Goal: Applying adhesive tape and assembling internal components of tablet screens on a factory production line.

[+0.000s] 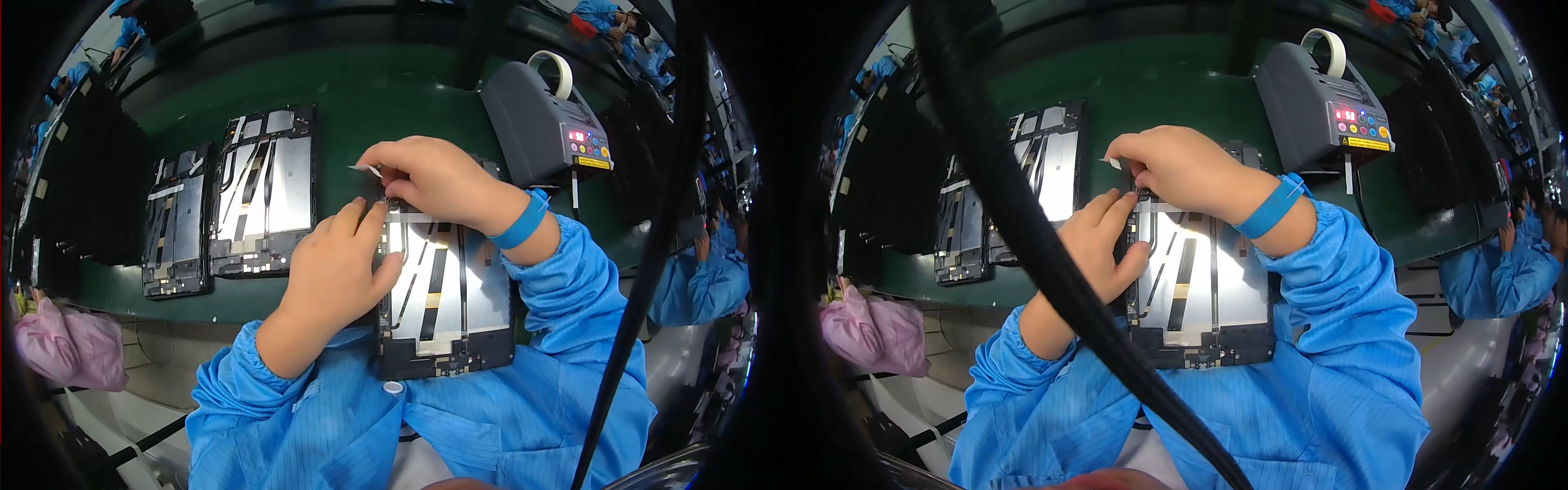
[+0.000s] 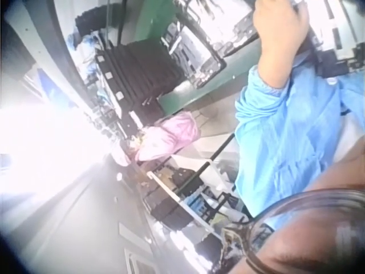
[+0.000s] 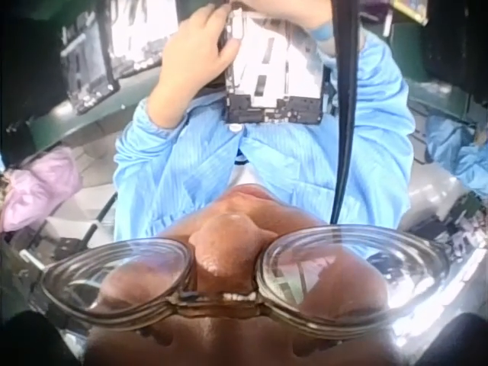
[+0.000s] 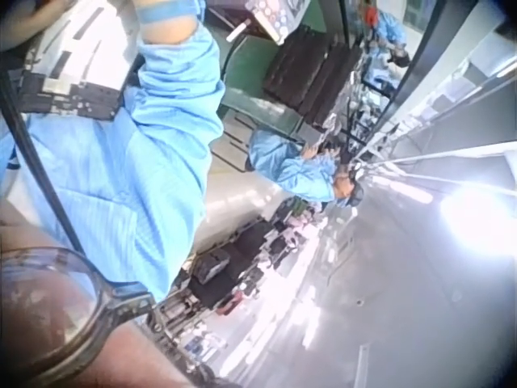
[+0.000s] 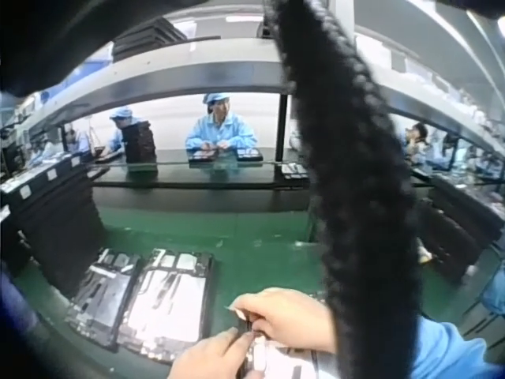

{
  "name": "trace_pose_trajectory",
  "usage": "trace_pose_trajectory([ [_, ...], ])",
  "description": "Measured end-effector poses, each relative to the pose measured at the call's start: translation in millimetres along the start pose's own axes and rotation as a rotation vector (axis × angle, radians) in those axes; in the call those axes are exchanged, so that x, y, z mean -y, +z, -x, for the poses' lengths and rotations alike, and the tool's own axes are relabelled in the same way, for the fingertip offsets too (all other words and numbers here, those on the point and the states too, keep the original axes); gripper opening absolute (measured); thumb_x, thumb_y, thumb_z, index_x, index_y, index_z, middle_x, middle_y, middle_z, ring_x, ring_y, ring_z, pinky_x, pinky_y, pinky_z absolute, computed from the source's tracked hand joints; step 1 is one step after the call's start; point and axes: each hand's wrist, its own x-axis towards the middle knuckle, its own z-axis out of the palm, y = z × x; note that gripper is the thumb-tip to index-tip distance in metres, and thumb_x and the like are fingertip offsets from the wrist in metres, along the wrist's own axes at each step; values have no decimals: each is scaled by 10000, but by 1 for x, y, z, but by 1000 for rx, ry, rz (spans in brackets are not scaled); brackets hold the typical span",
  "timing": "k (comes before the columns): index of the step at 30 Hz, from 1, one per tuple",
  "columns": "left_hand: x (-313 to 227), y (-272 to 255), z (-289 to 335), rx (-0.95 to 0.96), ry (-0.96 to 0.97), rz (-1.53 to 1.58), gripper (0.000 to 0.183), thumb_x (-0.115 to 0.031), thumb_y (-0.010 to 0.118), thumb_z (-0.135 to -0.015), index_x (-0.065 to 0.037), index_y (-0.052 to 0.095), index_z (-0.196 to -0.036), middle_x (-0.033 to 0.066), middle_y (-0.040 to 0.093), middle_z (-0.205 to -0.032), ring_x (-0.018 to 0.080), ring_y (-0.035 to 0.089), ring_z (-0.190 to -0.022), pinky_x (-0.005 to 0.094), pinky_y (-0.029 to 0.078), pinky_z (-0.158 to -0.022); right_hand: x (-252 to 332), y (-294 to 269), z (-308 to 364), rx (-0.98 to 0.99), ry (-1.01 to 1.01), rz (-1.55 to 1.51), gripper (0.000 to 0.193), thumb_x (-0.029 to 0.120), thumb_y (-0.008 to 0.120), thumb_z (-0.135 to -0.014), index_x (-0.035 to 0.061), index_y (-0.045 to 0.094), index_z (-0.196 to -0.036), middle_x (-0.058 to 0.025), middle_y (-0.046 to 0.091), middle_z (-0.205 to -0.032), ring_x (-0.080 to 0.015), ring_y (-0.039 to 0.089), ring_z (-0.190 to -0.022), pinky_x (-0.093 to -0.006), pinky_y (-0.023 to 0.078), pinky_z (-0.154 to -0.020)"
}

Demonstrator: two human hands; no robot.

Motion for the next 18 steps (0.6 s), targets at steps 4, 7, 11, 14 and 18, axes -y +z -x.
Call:
trace_pose_trajectory([
  [4, 1, 0, -2, 21, -5, 19, 536, -301, 664, -752, -19, 556, -1195, 188, 580, -1119, 317, 639, -837, 386, 534, -699, -11, 3, -1, -52, -138, 154, 303, 6, 657, -769, 94, 616, -1056, -94, 628, -834, -270, 610, -810, -357, 500, -690],
  [7, 3, 0, 0, 20, -2, 17, 535, -299, 661, -753, -13, 556, -1193, 192, 577, -1125, 321, 640, -826, 390, 533, -692, -14, 7, 2, -168, -240, 180, 283, 24, 655, -782, 105, 623, -1052, -91, 615, -810, -273, 602, -786, -362, 491, -666],
  [11, 5, 1, 1, 12, 4, 36, 537, -297, 659, -754, -5, 555, -1192, 197, 575, -1125, 324, 641, -816, 391, 532, -686, -8, 2, 8, -49, -181, 165, 239, 45, 636, -807, 89, 614, -1041, -89, 607, -826, -277, 597, -791, -372, 483, -675],
  [14, 3, 1, 1, 10, 12, 25, 542, -296, 658, -754, 3, 552, -1194, 202, 574, -1123, 327, 641, -815, 390, 532, -682, -13, 6, 8, -129, -213, 158, 237, 52, 637, -808, 86, 588, -1037, -91, 604, -821, -280, 599, -770, -376, 484, -661],
  [18, -2, -2, -1, 35, 4, 6, 536, -287, 657, -751, 2, 550, -1190, 203, 574, -1121, 331, 640, -818, 394, 531, -684, -6, 3, 9, -148, -148, 183, 245, 49, 620, -806, 55, 535, -1036, -114, 610, -825, -310, 606, -793, -396, 484, -671],
])
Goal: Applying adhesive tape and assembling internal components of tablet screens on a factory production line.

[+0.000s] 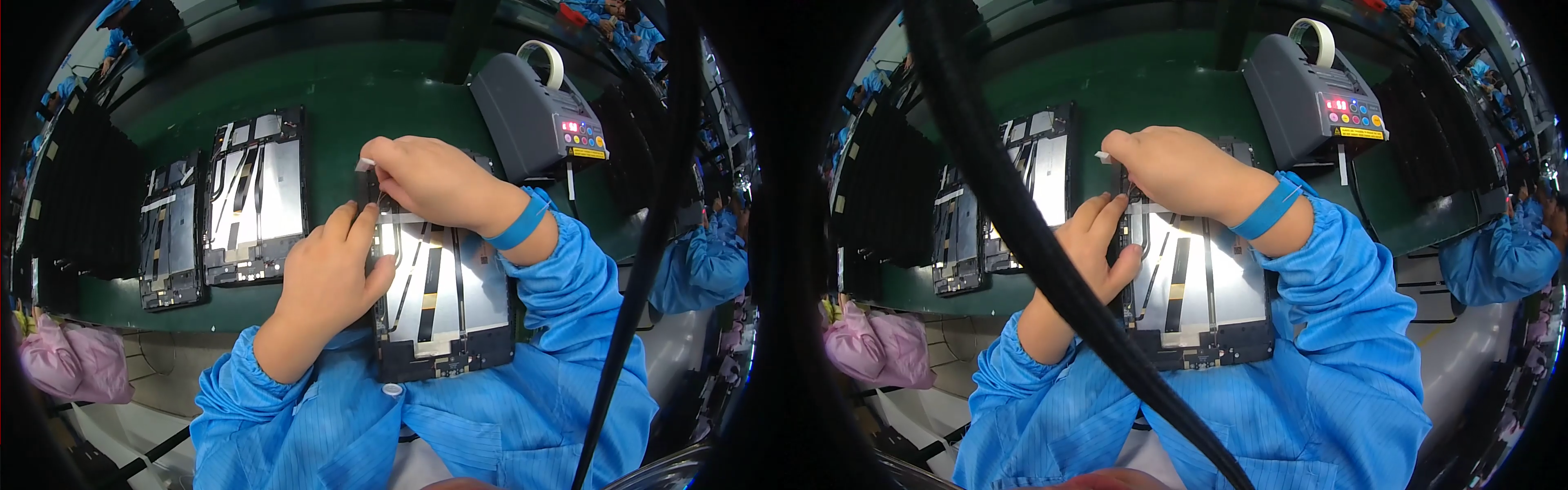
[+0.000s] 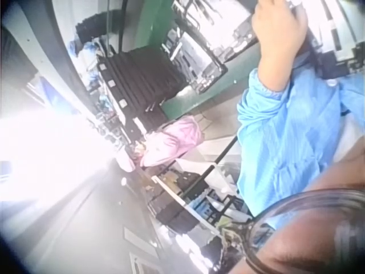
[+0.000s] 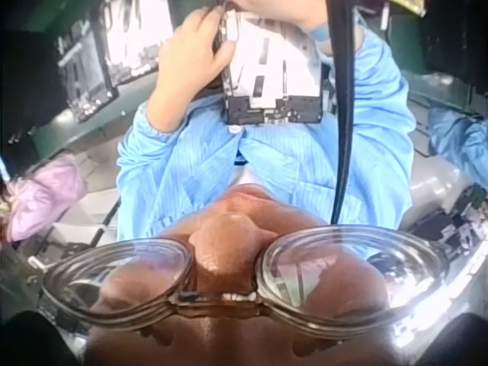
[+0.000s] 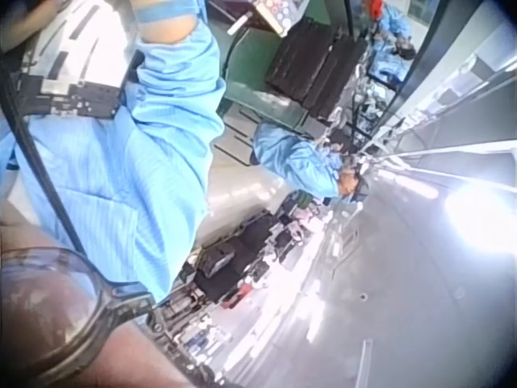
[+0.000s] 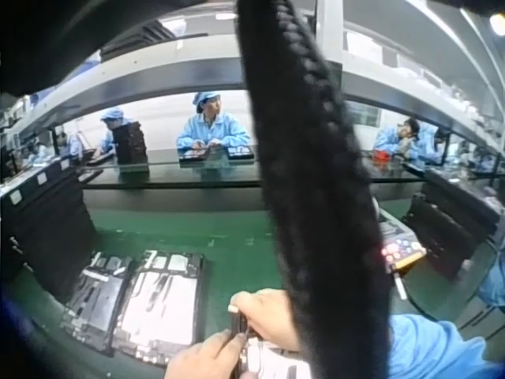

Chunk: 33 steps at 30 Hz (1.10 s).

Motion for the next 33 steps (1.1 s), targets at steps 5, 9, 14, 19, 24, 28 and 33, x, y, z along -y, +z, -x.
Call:
trace_pose_trajectory([
  [5, 2, 5, -4, -23, 41, 16, 533, -243, 661, -727, -16, 542, -1195, 184, 566, -1143, 350, 627, -866, 409, 523, -731, 4, 4, 0, 57, 92, 63, 243, 74, 593, -798, 11, 500, -1014, -210, 624, -811, -373, 631, -780, -440, 499, -681],
  [9, 8, 5, 2, -20, 12, 11, 535, -211, 650, -696, -9, 542, -1180, 188, 557, -1148, 362, 598, -953, 419, 506, -763, 17, 16, -6, -44, 85, 94, 273, 100, 616, -743, -60, 476, -914, -230, 630, -738, -384, 654, -723, -451, 529, -619],
  [14, -8, -8, -11, 15, -16, 8, 541, -201, 651, -657, -46, 554, -1167, 202, 519, -1190, 389, 569, -996, 431, 493, -789, 4, 19, -1, -87, 180, -86, 480, 54, 673, -690, -144, 452, -1068, -225, 629, -741, -378, 657, -709, -416, 539, -583],
  [19, -7, -5, -19, 87, -17, 112, 624, -194, 619, -615, -34, 551, -1214, 207, 476, -1215, 393, 529, -1065, 418, 445, -916, -11, 17, 2, -3, 241, -107, 476, 22, 682, -688, -133, 442, -1069, -221, 628, -750, -360, 665, -704, -404, 542, -579],
  [24, 4, 4, -20, 38, 32, 152, 630, -196, 622, -595, 4, 549, -1188, 209, 473, -1150, 388, 522, -1040, 405, 439, -909, -8, -1, 6, 0, 302, -130, 373, 61, 677, -702, -57, 501, -1009, -190, 635, -758, -340, 658, -762, -432, 516, -638],
  [28, 16, 3, -12, 56, -38, 234, 602, -197, 680, -607, -32, 568, -1176, 227, 471, -1193, 420, 511, -1068, 440, 454, -889, -19, -3, -5, -13, 125, -489, 164, 171, 692, -728, 57, 607, -810, -118, 639, -734, -293, 629, -698, -384, 484, -602],
  [33, 10, 1, -21, 38, 16, 236, 575, -231, 703, -634, -50, 582, -1166, 220, 481, -1174, 399, 525, -1050, 431, 470, -869, -31, -25, -6, 229, 322, -542, 147, 197, 691, -814, 57, 650, -833, -36, 565, -753, -102, 559, -675, -245, 452, -572],
])
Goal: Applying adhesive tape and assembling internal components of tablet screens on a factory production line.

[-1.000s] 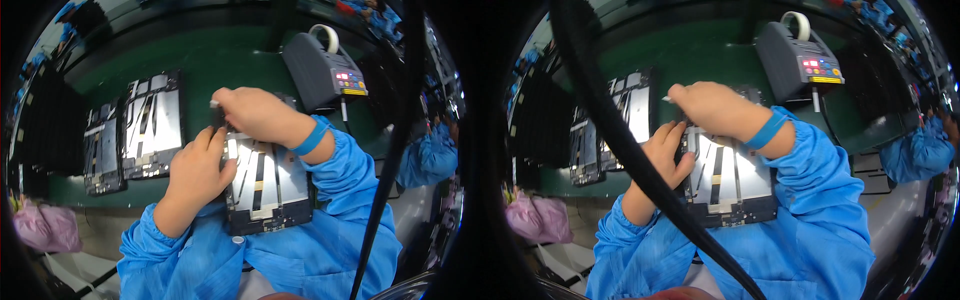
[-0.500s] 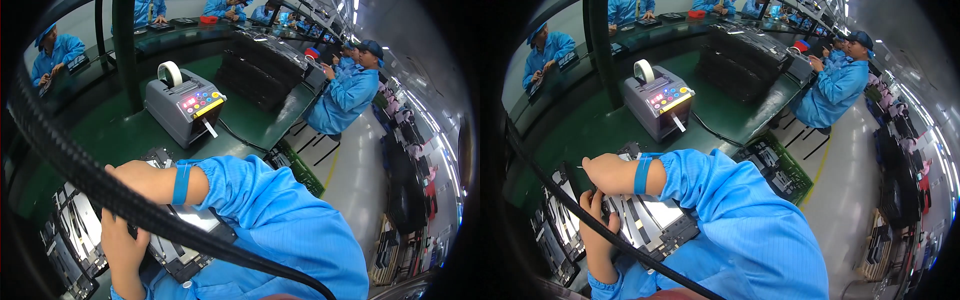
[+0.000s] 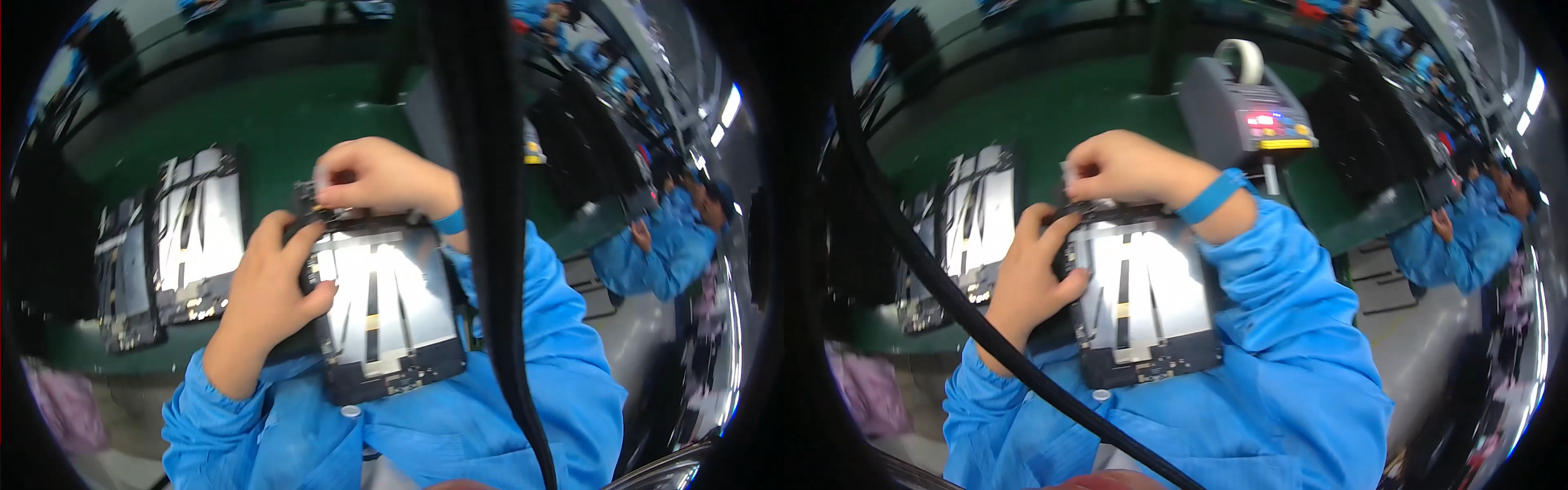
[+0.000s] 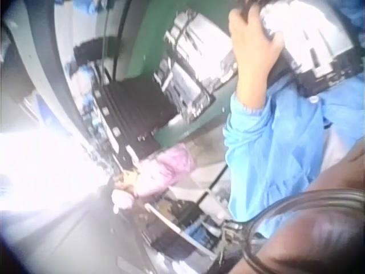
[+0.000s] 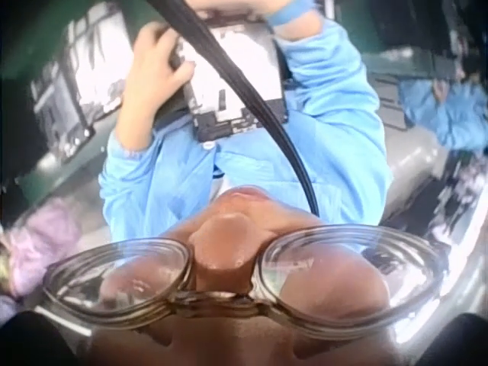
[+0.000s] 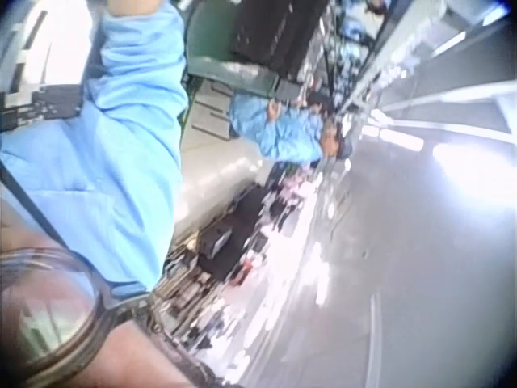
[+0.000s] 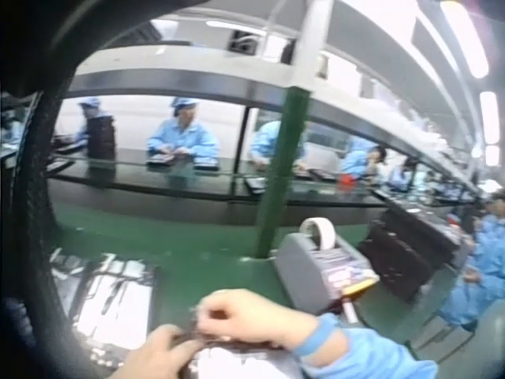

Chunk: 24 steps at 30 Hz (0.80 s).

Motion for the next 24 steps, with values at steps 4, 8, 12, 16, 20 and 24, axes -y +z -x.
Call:
trace_pose_trajectory([
  [4, 0, -3, 5, 1, -11, -5, 548, -259, 713, -663, -52, 590, -1155, 209, 486, -1153, 380, 536, -1026, 436, 474, -852, 24, -5, -7, 160, 223, 25, 139, 157, 693, -820, 26, 665, -855, -44, 608, -773, -90, 575, -686, -229, 449, -557],
  [8, 4, -3, 8, -10, -5, -12, 558, -269, 717, -657, -51, 593, -1155, 209, 488, -1148, 371, 538, -1018, 434, 474, -849, 7, -2, -16, 160, 140, -46, 150, 139, 699, -775, -10, 674, -771, -42, 618, -669, -118, 589, -596, -255, 457, -543],
  [12, 6, -4, 7, -4, -6, 4, 569, -273, 723, -648, -46, 596, -1154, 205, 490, -1144, 368, 540, -1016, 433, 475, -846, -3, -1, -15, 167, 78, -94, 141, 127, 716, -757, -11, 688, -755, -45, 602, -707, -124, 583, -594, -251, 455, -540],
  [16, 7, -5, 6, 36, -45, 28, 600, -232, 722, -609, -48, 591, -1165, 198, 481, -1185, 375, 529, -1076, 410, 464, -886, -8, -1, -12, 143, -21, -111, 110, 94, 724, -739, -13, 702, -751, -43, 573, -737, -123, 586, -630, -251, 465, -575],
  [20, 9, -3, 6, 26, -42, 32, 608, -228, 723, -609, -46, 587, -1173, 202, 479, -1186, 380, 526, -1084, 408, 464, -888, -3, 1, -10, 48, 141, -304, 84, 72, 718, -738, -8, 711, -760, -44, 596, -767, -130, 606, -683, -247, 479, -636],
  [24, 7, -2, 3, 25, -31, 26, 617, -233, 724, -610, -47, 585, -1182, 203, 478, -1190, 384, 525, -1086, 409, 466, -887, -12, -1, -6, -4, 132, -446, 94, 92, 728, -757, 9, 716, -798, -50, 629, -840, -132, 615, -695, -230, 486, -665],
])
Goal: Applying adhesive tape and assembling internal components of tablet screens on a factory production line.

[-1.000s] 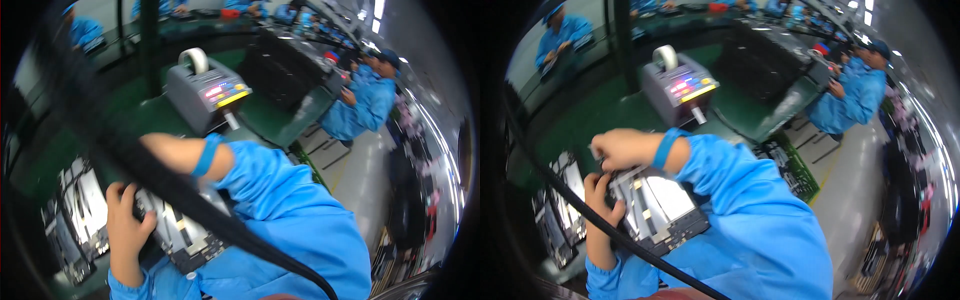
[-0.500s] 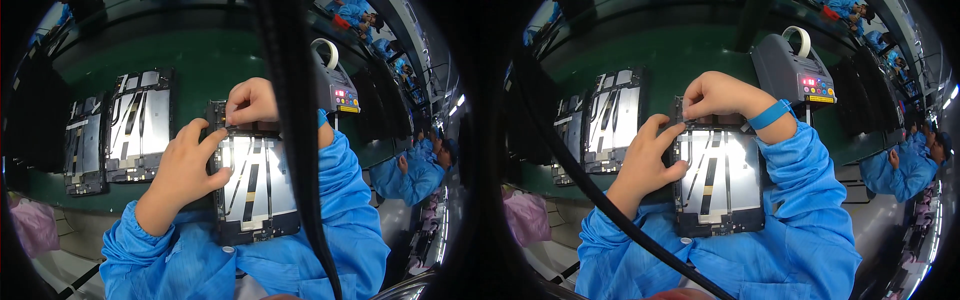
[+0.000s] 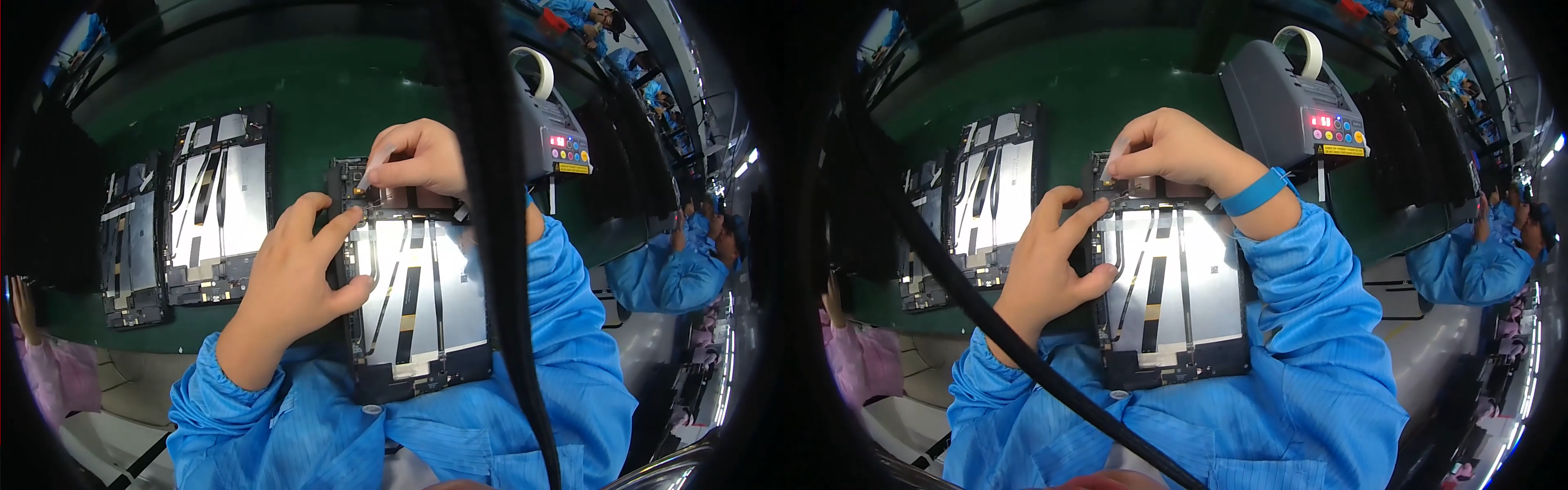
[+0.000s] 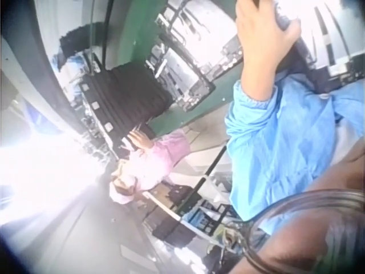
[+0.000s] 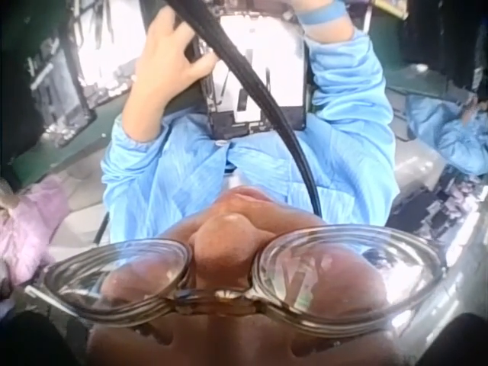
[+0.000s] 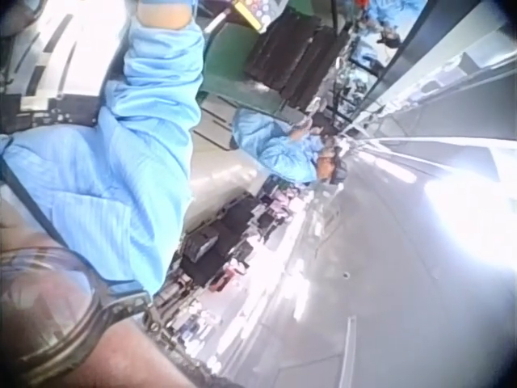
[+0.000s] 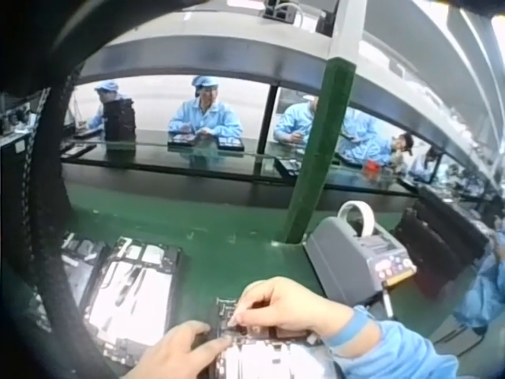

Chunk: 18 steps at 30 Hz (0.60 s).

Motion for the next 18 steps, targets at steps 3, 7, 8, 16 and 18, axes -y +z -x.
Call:
trace_pose_trajectory([
  [3, -1, 1, -3, -29, 41, -3, 597, -272, 740, -625, -47, 605, -1161, 214, 495, -1162, 386, 539, -1034, 430, 470, -868, 3, -2, 8, -5, -33, -88, 208, 122, 735, -778, 13, 692, -951, -62, 641, -919, -124, 620, -761, -225, 493, -695],
  [7, 1, -2, 7, -45, 11, -5, 591, -264, 736, -629, -52, 604, -1165, 213, 497, -1160, 388, 536, -1040, 431, 472, -865, 46, 27, 51, -123, -621, -277, 361, 104, 673, -829, 12, 577, -1164, -65, 633, -959, -115, 602, -870, -225, 492, -719],
  [8, 2, -1, 7, -34, -8, 2, 588, -262, 734, -632, -51, 603, -1165, 212, 496, -1162, 387, 537, -1038, 432, 474, -863, 57, 37, 66, -192, -748, -283, 420, 185, 715, -809, 20, 568, -1166, -52, 606, -912, -133, 570, -851, -258, 466, -706],
  [16, -1, 2, 4, -37, 31, -20, 582, -258, 733, -640, -44, 598, -1164, 216, 491, -1167, 389, 540, -1035, 427, 481, -854, 76, 78, 164, -433, -1110, -8, 164, 147, 796, -734, 155, 636, -767, 18, 543, -816, -156, 520, -795, -302, 408, -721],
  [18, 0, 2, 4, -50, 40, -9, 578, -258, 727, -646, -43, 594, -1165, 216, 491, -1169, 393, 536, -1041, 428, 479, -859, 71, 83, 167, -459, -1108, -60, 174, 164, 790, -743, 151, 623, -785, 14, 541, -806, -154, 518, -776, -297, 408, -710],
])
